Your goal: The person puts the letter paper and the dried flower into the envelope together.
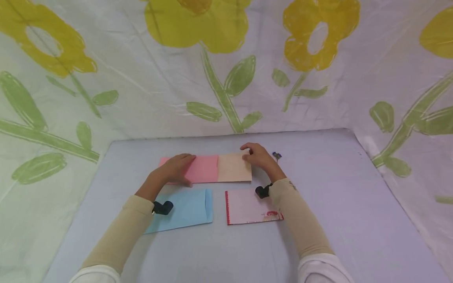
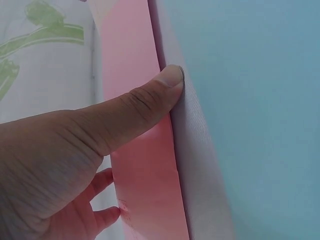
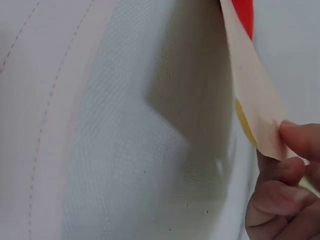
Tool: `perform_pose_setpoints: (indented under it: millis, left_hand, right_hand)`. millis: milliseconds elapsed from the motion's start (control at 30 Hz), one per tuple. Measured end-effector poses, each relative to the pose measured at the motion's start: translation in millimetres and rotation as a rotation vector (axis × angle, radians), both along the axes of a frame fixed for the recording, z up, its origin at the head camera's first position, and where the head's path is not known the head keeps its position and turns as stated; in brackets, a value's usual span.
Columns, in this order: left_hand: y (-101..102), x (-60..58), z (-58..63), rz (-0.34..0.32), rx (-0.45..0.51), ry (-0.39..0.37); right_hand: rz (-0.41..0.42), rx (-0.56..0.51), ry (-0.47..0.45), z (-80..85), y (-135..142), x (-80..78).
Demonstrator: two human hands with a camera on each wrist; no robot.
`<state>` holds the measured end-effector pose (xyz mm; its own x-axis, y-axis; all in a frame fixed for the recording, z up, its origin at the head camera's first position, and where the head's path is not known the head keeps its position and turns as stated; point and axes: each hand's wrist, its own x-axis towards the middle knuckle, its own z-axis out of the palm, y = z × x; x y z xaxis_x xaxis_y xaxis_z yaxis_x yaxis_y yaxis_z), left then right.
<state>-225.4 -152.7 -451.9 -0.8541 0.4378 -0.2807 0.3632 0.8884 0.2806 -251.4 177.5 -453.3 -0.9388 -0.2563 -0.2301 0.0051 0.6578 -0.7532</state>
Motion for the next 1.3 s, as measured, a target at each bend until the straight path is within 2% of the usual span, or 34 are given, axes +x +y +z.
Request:
perform_pose_setpoints:
  millis: [167,467,800,1300]
  left_hand:
    - [0,1.2,2.5,0.008,0.011,-0.006]
    - [-1,3.0,3.9,0.013,0.005,-0.001]
    - [-1,3.4,4.0,0.008,0.008,-0.007]
    - [-2,2.2,1.9,0.006,0.012,-0.014]
  right_hand:
    - [-0.051,-0.011,-0.051,-0.6,2,0.2]
    - [-0.087,0.001,-0.012,-4.1,1,1.0]
    - [-0.137,-0.057,0.007,-6.0,-1,3.5]
    - [-0.142,-0.123,-0.06,-6.1,-10,9.2]
